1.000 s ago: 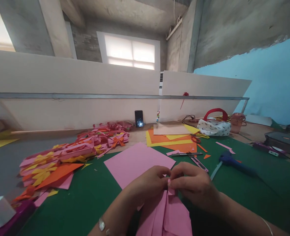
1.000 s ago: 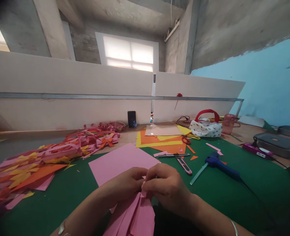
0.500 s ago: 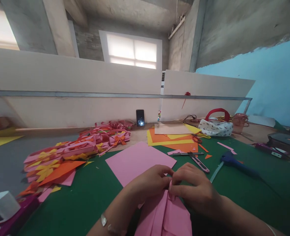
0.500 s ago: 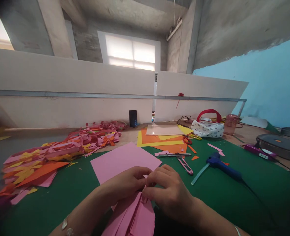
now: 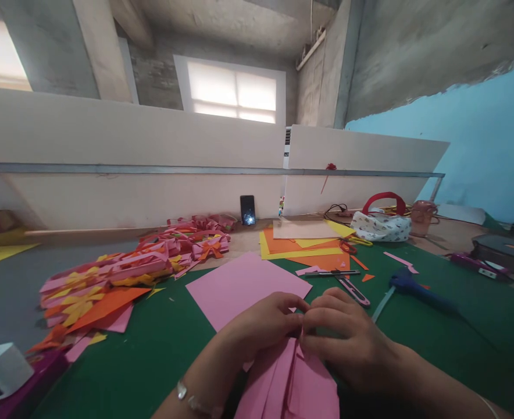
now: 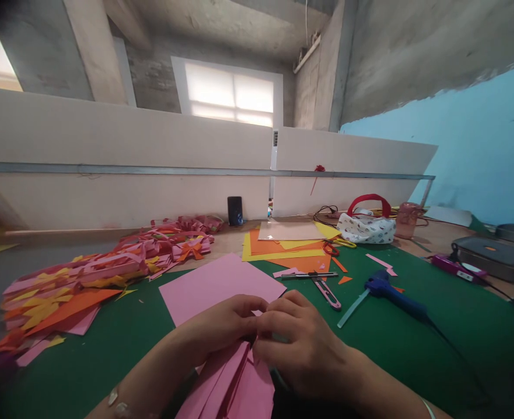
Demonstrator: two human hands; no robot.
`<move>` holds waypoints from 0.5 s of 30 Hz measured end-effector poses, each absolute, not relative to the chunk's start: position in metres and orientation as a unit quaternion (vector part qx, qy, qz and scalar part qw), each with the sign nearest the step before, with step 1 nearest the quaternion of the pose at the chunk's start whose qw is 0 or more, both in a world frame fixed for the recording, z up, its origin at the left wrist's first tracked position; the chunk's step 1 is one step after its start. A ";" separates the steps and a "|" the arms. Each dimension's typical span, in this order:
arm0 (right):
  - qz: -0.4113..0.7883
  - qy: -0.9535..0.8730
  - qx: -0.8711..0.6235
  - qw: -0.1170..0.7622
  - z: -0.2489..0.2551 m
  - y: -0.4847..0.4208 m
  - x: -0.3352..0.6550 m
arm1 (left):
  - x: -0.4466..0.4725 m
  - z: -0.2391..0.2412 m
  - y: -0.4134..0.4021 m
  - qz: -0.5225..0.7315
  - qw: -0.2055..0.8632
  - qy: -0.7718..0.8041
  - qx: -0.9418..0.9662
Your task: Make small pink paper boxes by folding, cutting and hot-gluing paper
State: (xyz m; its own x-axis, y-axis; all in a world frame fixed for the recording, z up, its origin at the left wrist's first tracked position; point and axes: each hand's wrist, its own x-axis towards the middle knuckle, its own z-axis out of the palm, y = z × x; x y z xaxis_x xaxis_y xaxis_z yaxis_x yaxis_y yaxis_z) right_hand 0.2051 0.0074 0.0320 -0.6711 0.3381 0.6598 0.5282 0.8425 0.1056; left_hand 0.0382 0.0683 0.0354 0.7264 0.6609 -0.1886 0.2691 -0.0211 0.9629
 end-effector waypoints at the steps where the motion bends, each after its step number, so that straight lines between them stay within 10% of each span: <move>1: -0.148 -0.903 -0.237 0.325 0.032 0.007 0.205 | 0.038 0.035 0.068 0.158 0.617 0.330 0.697; 15: -0.157 -0.911 -0.201 0.325 0.040 0.008 0.204 | 0.039 0.040 0.067 0.121 0.615 0.321 0.710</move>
